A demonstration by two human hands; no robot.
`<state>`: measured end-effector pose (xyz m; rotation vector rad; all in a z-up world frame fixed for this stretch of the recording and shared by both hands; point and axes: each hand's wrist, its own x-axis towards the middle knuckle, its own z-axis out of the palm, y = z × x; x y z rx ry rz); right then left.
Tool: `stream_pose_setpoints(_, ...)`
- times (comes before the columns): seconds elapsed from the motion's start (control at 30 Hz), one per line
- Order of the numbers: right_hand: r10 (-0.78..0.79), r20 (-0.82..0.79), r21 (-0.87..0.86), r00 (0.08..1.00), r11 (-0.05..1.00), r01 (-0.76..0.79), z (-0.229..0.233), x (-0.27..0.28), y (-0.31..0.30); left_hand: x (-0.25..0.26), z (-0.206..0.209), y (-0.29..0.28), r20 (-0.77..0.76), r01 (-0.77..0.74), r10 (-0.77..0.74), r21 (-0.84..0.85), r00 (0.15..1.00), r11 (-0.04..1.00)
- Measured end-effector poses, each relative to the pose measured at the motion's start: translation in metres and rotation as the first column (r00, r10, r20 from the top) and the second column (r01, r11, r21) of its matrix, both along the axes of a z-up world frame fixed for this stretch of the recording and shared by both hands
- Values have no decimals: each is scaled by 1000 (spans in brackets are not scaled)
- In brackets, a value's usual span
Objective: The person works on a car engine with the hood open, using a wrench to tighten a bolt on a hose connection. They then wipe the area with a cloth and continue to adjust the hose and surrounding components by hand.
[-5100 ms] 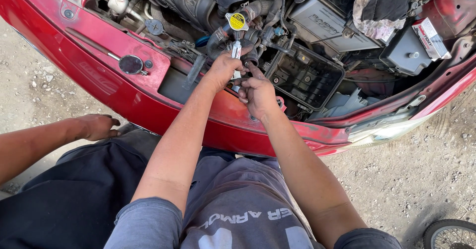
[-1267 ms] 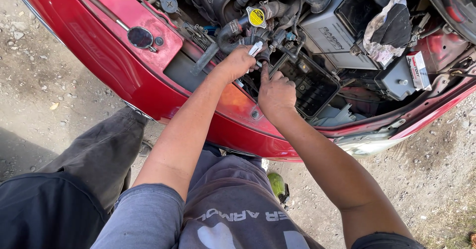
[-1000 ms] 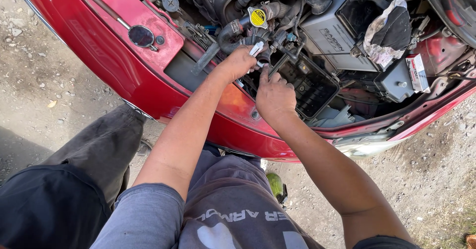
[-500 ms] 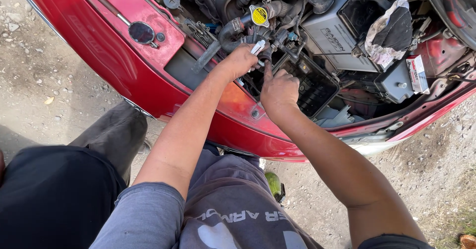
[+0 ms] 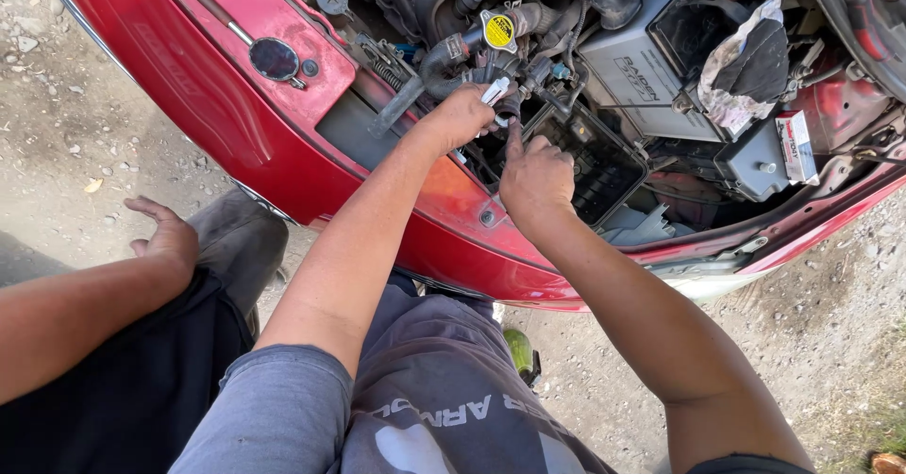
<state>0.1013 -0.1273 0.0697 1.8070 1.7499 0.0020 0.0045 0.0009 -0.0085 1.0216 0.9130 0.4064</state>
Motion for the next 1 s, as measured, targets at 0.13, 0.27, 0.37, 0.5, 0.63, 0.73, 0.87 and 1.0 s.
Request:
stream_pose_setpoints(0.13,7,-36,7,999,1000,-6,-1,16,-6,-1,-6,-2,-3,8,-8,-13,1000,1000)
stream_pose_setpoints(0.27,-511,-663,-224,547,832,507,83,6,8,7,-21,0,12,23,-23,9,1000,1000)
stream_pose_setpoints(0.37,-325,-939,-304,-110,642,704,76,10,6,3,-24,2,-7,41,-41,13,999,999)
stream_pose_setpoints(0.5,-135,-911,-384,-389,619,685,32,16,17,6,-46,2,-74,109,-104,61,992,992)
stream_pose_setpoints(0.63,-153,-904,-401,-399,627,668,11,20,27,2,-34,0,-24,96,-96,9,995,995)
stream_pose_setpoints(0.73,-177,-905,-405,-387,638,655,14,18,30,5,-52,-1,-24,114,-114,14,993,993)
stream_pose_setpoints(0.87,-194,-900,-416,-390,649,637,14,19,32,6,-79,-3,2,101,-101,-3,995,995)
stream_pose_setpoints(1.0,-209,-898,-423,-387,655,626,7,20,36,15,-131,-3,-14,111,-111,3,994,994)
